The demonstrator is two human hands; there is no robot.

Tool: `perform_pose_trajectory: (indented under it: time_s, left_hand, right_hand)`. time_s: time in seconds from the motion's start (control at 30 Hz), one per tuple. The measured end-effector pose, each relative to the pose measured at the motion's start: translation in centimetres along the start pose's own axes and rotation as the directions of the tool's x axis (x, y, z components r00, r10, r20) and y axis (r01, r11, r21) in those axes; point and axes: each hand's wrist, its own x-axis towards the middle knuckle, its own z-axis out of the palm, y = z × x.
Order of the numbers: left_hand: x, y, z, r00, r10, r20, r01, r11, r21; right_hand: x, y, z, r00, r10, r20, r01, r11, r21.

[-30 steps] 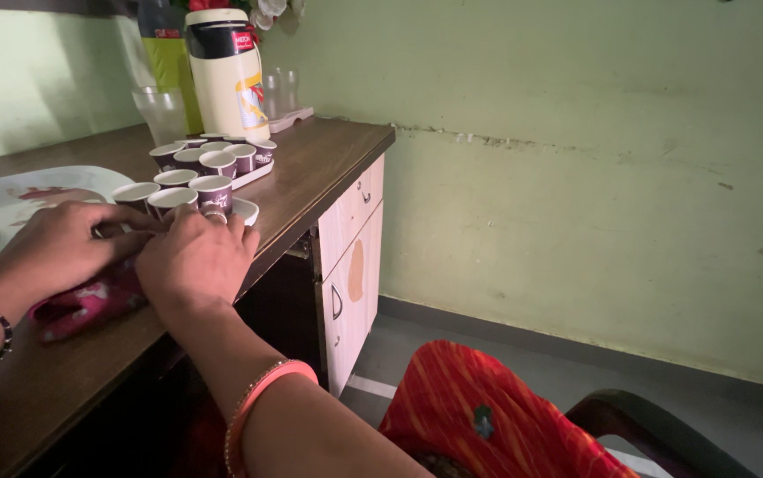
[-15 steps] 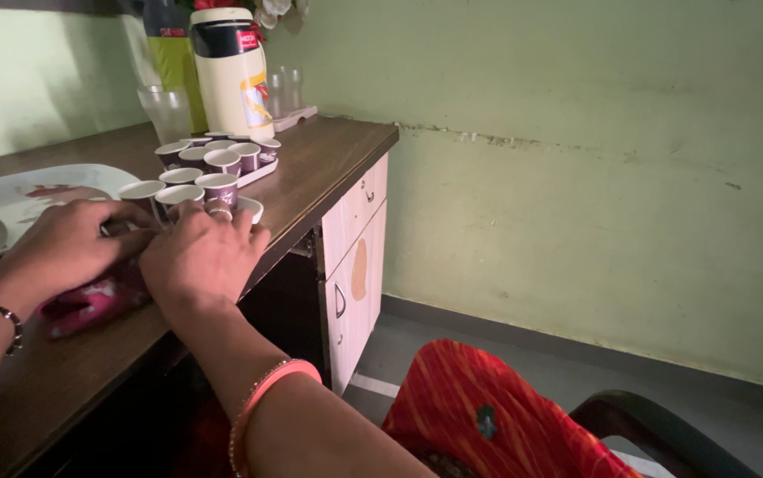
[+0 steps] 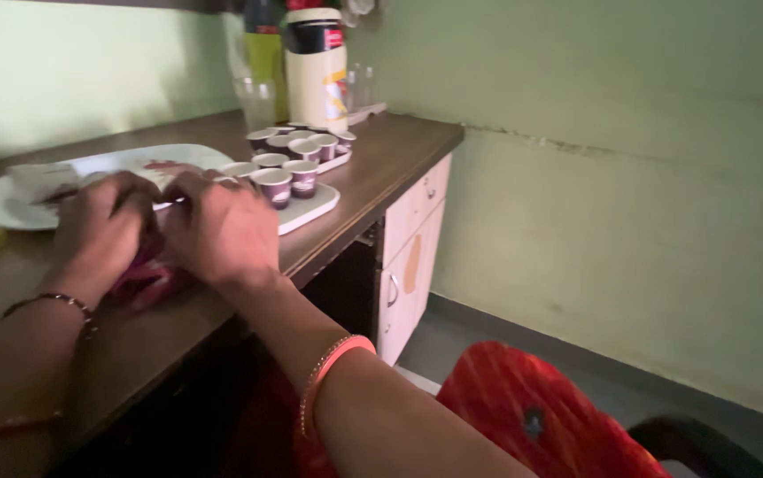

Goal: The person wipes out small cups and a large serving tray with a pink cloth.

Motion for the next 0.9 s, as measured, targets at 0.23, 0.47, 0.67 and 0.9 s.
perform_pose_trajectory:
  time_s: [0.23, 0.47, 0.67, 0.9]
  left_hand:
    - [-0.7, -2.3, -4.9, 0.964, 0.12, -0.236, -0.026, 0.93, 0.366]
    - [-0.1, -6.1, -7.7, 0.975, 0.215, -0.051, -0.153, 0.826, 0.542]
    - [1.2, -8.7, -6.5, 0.991, 0.014, 0.134, -0.088, 0.821, 0.564]
    - [1.7, -8.7, -5.4, 0.965, -0.157, 0.21, -0.008, 0.781, 0.625]
  right_hand:
    - [0.3, -4.3, 5.4, 0.868, 0.138, 0.477, -0.061, 0.983, -0.172]
    - [1.5, -5.6, 7.4, 0.94, 0.19, 0.283, -0.184, 0.982, -0.047]
    - [6.3, -8.2, 8.6, 0.955, 0.196, 0.223, -0.172, 0.977, -0.125]
    - [10.6, -5.2, 16.4, 0.921, 0.149, 0.36, -0.082, 0.978, -0.193]
